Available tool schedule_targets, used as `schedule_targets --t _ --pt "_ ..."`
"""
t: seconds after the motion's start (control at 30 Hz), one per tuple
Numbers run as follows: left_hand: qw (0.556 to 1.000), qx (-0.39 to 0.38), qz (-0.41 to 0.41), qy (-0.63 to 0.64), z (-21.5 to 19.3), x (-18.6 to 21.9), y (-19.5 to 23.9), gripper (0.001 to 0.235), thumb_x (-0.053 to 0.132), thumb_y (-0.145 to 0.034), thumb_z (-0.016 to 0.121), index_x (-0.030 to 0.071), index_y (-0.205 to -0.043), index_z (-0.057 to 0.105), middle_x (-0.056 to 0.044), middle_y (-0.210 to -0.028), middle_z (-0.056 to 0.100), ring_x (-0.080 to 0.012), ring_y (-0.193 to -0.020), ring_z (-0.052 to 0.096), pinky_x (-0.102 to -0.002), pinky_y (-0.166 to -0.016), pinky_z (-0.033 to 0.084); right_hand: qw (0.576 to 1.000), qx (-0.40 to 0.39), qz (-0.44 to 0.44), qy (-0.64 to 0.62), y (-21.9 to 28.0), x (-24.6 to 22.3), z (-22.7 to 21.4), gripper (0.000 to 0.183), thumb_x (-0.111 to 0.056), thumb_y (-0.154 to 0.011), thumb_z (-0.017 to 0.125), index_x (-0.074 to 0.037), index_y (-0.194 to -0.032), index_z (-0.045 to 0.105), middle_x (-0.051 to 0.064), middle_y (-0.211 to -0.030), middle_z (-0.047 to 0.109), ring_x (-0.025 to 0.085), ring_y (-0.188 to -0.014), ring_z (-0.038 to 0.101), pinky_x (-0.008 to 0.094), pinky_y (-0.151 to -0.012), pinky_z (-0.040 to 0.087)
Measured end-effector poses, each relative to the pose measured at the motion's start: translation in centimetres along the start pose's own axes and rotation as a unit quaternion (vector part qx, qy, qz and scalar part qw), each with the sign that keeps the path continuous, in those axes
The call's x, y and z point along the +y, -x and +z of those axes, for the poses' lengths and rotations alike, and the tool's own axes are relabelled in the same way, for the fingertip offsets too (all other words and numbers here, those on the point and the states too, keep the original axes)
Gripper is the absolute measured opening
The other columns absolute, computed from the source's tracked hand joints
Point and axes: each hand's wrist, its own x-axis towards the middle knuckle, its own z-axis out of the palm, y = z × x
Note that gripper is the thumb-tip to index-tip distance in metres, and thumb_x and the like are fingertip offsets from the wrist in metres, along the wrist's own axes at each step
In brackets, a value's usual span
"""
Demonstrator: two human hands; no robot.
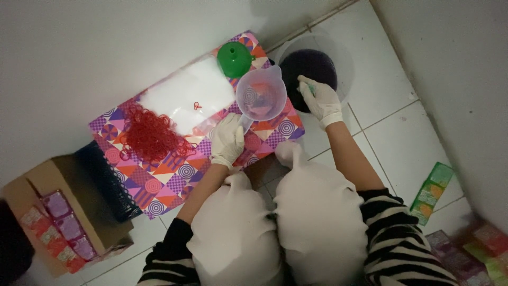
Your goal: The person sits on the floor and stirs a dark liquid in a bucket using a green ladle. They repeatedly scoop the liquid and pour it into a clear plastic measuring cup placed on a patterned mat.
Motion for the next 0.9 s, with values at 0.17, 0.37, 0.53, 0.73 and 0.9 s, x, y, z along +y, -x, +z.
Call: schedule_targets --t 0.17,0.37,0.53,0.73,0.9 --pt "1.000 0.019 0.007 -0.010 1.7 -1.4 0.7 0.045 0.026 -0.103 0.030 0.001 -0.122 0.062 -0.021 -0.113 0.065 -0.0390 -0.113 0.062 -0.045 -0.102 0.048 0.998 0.003 0.059 0.020 0.7 -2.4 -0.3 0.060 -0.057 -0.105 0.045 -0.010 -0.139 0.061 0.021 -0.134 0.063 0.039 -0.128 0.056 0.051 -0.110 0.043" --pt "1.000 0.026 0.003 -0.012 1.6 -1.3 0.9 0.044 0.027 -0.103 0.031 0.003 -0.122 0.063 -0.021 -0.114 0.067 -0.0390 -0.115 0.063 -0.045 -0.102 0.048 0.982 0.181 -0.001 0.059 0.5 0.1 0.4 0.043 -0.042 -0.112 0.038 -0.018 -0.101 0.073 0.010 -0.099 0.075 0.028 -0.097 0.071 0.040 -0.089 0.054" --pt "1.000 0.022 -0.009 -0.005 2.0 -1.6 0.9 0.048 0.030 -0.104 0.030 0.002 -0.124 0.063 -0.022 -0.115 0.066 -0.0401 -0.116 0.063 -0.046 -0.103 0.048 0.942 0.302 -0.067 0.132 -0.5 1.9 1.4 0.040 -0.032 -0.114 0.044 -0.013 -0.087 0.066 0.010 -0.089 0.076 0.026 -0.089 0.073 0.034 -0.077 0.057" --pt "1.000 0.013 0.004 0.005 1.4 -1.2 0.6 0.049 0.031 -0.103 0.025 0.005 -0.120 0.063 -0.017 -0.109 0.066 -0.0367 -0.112 0.064 -0.044 -0.101 0.049 0.949 0.288 -0.064 0.116 0.0 0.9 0.9 0.030 -0.028 -0.113 0.048 -0.007 -0.112 0.070 0.015 -0.101 0.075 0.027 -0.098 0.072 0.041 -0.085 0.059" --pt "1.000 0.022 0.006 0.008 1.1 -0.9 0.5 0.042 0.026 -0.101 0.033 0.003 -0.119 0.064 -0.020 -0.110 0.066 -0.0406 -0.111 0.063 -0.047 -0.100 0.050 0.974 0.217 -0.064 0.017 -0.7 2.3 1.0 0.035 -0.027 -0.113 0.049 -0.005 -0.134 0.066 0.019 -0.132 0.066 0.030 -0.126 0.060 0.044 -0.107 0.047"
